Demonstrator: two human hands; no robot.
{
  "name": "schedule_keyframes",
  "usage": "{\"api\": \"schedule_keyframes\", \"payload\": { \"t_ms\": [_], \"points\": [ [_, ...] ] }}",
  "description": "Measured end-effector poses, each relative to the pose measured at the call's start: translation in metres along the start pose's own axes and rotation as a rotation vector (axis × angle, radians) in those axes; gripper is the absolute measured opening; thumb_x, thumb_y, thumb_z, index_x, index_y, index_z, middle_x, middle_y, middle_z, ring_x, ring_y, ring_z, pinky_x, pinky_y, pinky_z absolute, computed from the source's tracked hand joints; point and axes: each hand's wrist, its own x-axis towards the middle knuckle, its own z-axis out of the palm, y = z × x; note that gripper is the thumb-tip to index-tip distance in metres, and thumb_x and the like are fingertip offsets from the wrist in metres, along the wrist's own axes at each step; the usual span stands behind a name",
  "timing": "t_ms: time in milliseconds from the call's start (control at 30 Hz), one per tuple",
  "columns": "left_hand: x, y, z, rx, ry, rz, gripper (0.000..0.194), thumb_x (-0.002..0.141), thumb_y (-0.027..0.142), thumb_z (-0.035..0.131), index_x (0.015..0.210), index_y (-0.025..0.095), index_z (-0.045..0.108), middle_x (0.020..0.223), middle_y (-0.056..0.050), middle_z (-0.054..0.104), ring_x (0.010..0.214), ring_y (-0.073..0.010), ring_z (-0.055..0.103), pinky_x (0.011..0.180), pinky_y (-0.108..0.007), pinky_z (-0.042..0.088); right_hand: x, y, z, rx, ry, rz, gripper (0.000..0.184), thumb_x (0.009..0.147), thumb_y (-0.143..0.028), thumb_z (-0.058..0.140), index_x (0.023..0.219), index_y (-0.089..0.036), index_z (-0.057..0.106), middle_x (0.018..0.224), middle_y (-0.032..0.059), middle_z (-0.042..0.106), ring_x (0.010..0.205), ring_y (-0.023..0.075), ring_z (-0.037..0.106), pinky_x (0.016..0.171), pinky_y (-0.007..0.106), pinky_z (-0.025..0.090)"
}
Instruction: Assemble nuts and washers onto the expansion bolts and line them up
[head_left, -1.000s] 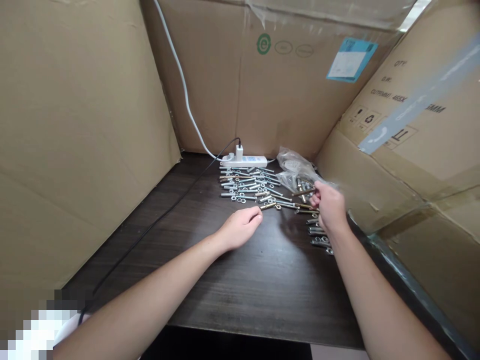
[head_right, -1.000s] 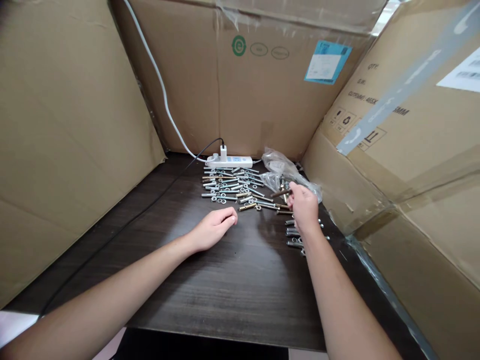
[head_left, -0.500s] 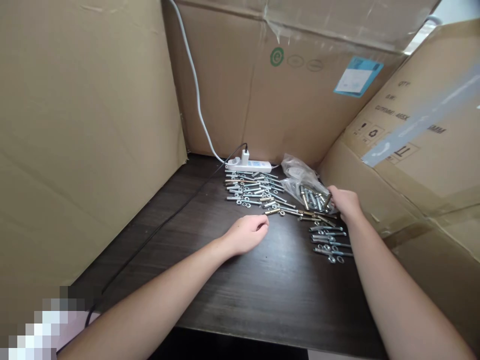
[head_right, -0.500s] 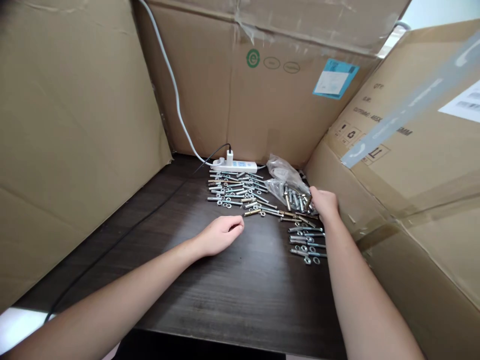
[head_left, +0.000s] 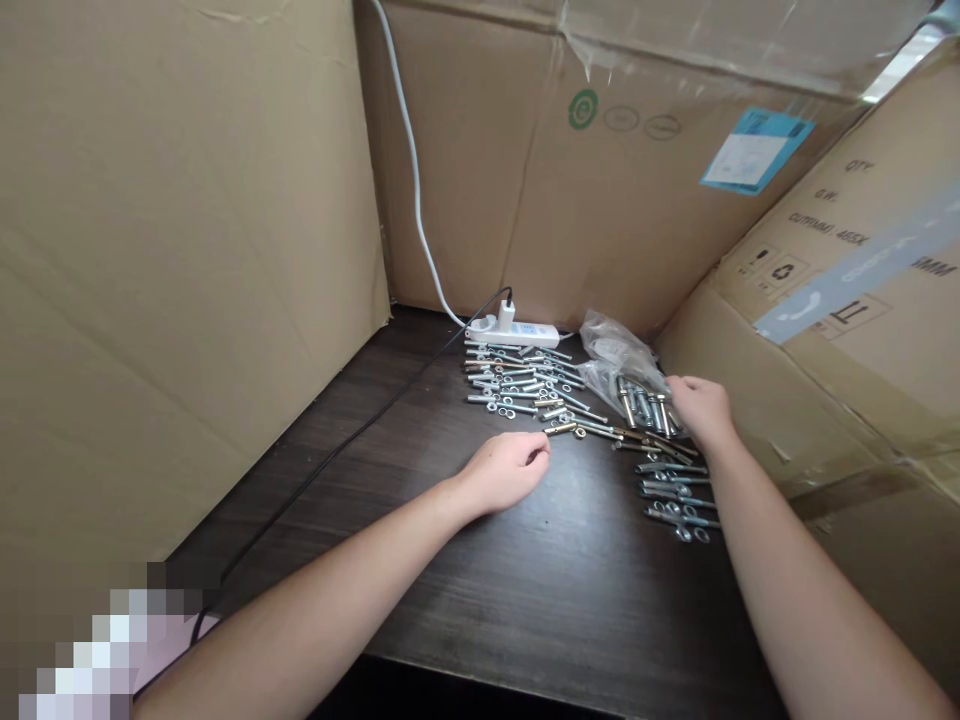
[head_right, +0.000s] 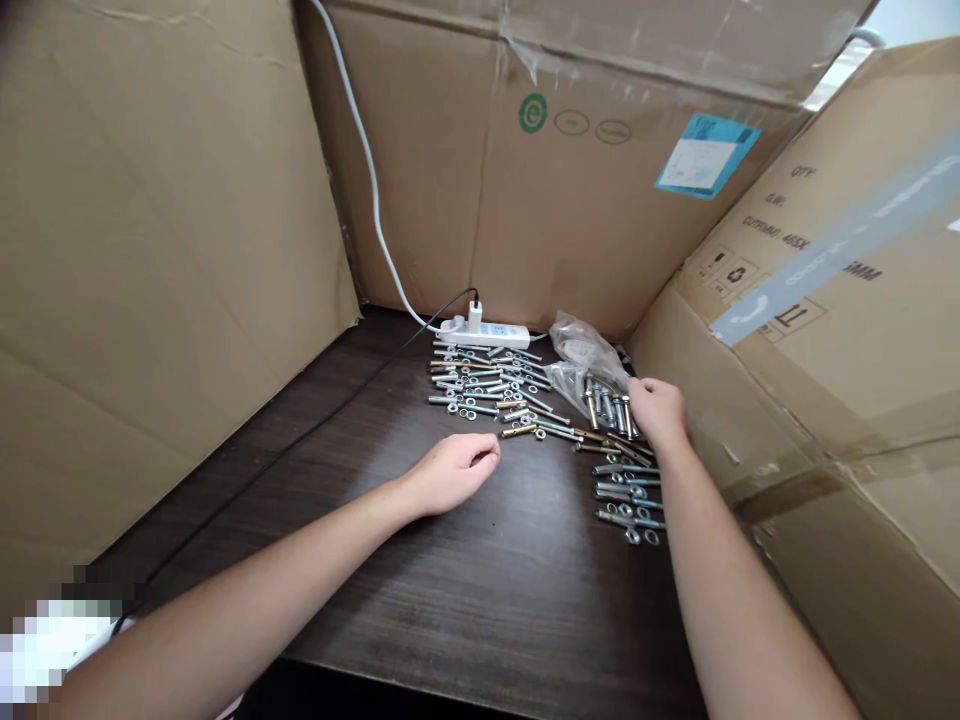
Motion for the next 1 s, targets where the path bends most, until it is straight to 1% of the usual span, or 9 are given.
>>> {"api": "schedule_keyframes", "payload": {
  "t_ms": [167, 300, 367, 500, 733, 833, 900, 967, 1000],
  "points": [
    [0.001, 0.000, -0.001, 0.000, -0.004, 0.000, 0.020, 0.086, 0.025, 0.039, 0.073, 0.018, 0.054, 0.073, 0.001, 0.059, 0.070, -0.0137, 0.052, 0.063, -0.022, 0.037, -0.047, -0.040, 0.004, 0.005, -0.095, -0.104, 0.034, 0.073, -0.043, 0.052, 0.051, -0.018, 0.049, 0.049, -0.0030, 0.042, 0.052, 0.0123, 0.040, 0.049, 0.024, 0.030],
    [0.002, -0.001, 0.001, -0.007, 0.008, 0.006, 0.020, 0.086, 0.025, 0.039, 0.074, 0.018, 0.054, 0.072, 0.002, 0.058, 0.069, -0.0131, 0.050, 0.063, -0.022, 0.037, -0.078, -0.062, 0.005, -0.093, -0.196, -0.269, 0.031, 0.079, -0.039, 0.049, 0.056, -0.019, 0.050, 0.051, -0.0029, 0.049, 0.052, 0.0119, 0.044, 0.053, 0.024, 0.031],
    [0.002, -0.003, 0.002, -0.012, 0.012, 0.009, 0.020, 0.086, 0.026, 0.039, 0.074, 0.018, 0.054, 0.072, 0.002, 0.057, 0.069, -0.0128, 0.050, 0.063, -0.022, 0.037, -0.084, -0.062, 0.003, -0.127, -0.239, -0.290, 0.027, 0.079, -0.038, 0.050, 0.060, -0.019, 0.054, 0.055, -0.0022, 0.054, 0.053, 0.0123, 0.047, 0.054, 0.024, 0.032],
    [0.003, -0.007, 0.003, -0.030, 0.012, -0.006, 0.020, 0.085, 0.026, 0.040, 0.073, 0.018, 0.052, 0.071, 0.003, 0.055, 0.069, -0.0123, 0.049, 0.063, -0.021, 0.037, -0.081, -0.050, -0.001, -0.189, -0.308, -0.272, 0.020, 0.076, -0.035, 0.053, 0.067, -0.019, 0.060, 0.062, -0.0003, 0.061, 0.057, 0.0137, 0.052, 0.053, 0.024, 0.033],
    [0.007, -0.011, 0.002, -0.008, 0.036, -0.016, 0.021, 0.086, 0.025, 0.037, 0.073, 0.017, 0.052, 0.074, 0.002, 0.057, 0.070, -0.0124, 0.050, 0.064, -0.022, 0.038, -0.076, -0.041, -0.001, -0.209, -0.405, -0.323, 0.012, 0.073, -0.028, 0.056, 0.074, -0.020, 0.064, 0.070, 0.0009, 0.065, 0.060, 0.0140, 0.055, 0.054, 0.024, 0.034],
    [0.010, -0.014, -0.009, 0.130, 0.142, 0.006, 0.016, 0.084, 0.021, 0.040, 0.075, 0.018, 0.052, 0.075, 0.001, 0.056, 0.075, -0.0149, 0.050, 0.067, -0.025, 0.038, -0.076, -0.041, -0.002, -0.227, -0.440, -0.328, 0.011, 0.072, -0.026, 0.057, 0.076, -0.020, 0.065, 0.070, 0.0008, 0.065, 0.061, 0.0145, 0.055, 0.055, 0.025, 0.035],
    [0.013, -0.017, -0.020, 0.266, 0.278, -0.009, 0.011, 0.081, 0.017, 0.043, 0.080, 0.020, 0.054, 0.080, -0.001, 0.057, 0.083, -0.0180, 0.050, 0.072, -0.028, 0.039, -0.076, -0.042, -0.002, -0.220, -0.433, -0.342, 0.011, 0.073, -0.026, 0.057, 0.077, -0.020, 0.066, 0.071, 0.0014, 0.065, 0.062, 0.0149, 0.055, 0.055, 0.025, 0.035],
    [0.014, -0.022, -0.030, 0.403, 0.411, -0.054, 0.014, 0.079, 0.013, 0.044, 0.086, 0.020, 0.055, 0.089, -0.004, 0.056, 0.091, -0.0209, 0.048, 0.079, -0.031, 0.040, -0.076, -0.043, -0.001, -0.196, -0.412, -0.361, 0.012, 0.074, -0.026, 0.056, 0.077, -0.020, 0.066, 0.072, 0.0022, 0.066, 0.063, 0.0152, 0.056, 0.056, 0.025, 0.036],
    [0.015, -0.025, -0.035, 0.462, 0.449, -0.088, 0.017, 0.078, 0.012, 0.045, 0.089, 0.021, 0.055, 0.094, -0.005, 0.056, 0.094, -0.0221, 0.046, 0.083, -0.033, 0.040, -0.076, -0.045, -0.001, -0.185, -0.401, -0.371, 0.013, 0.074, -0.027, 0.055, 0.077, -0.020, 0.066, 0.072, 0.0024, 0.066, 0.063, 0.0155, 0.056, 0.056, 0.025, 0.036]
  ]
}}
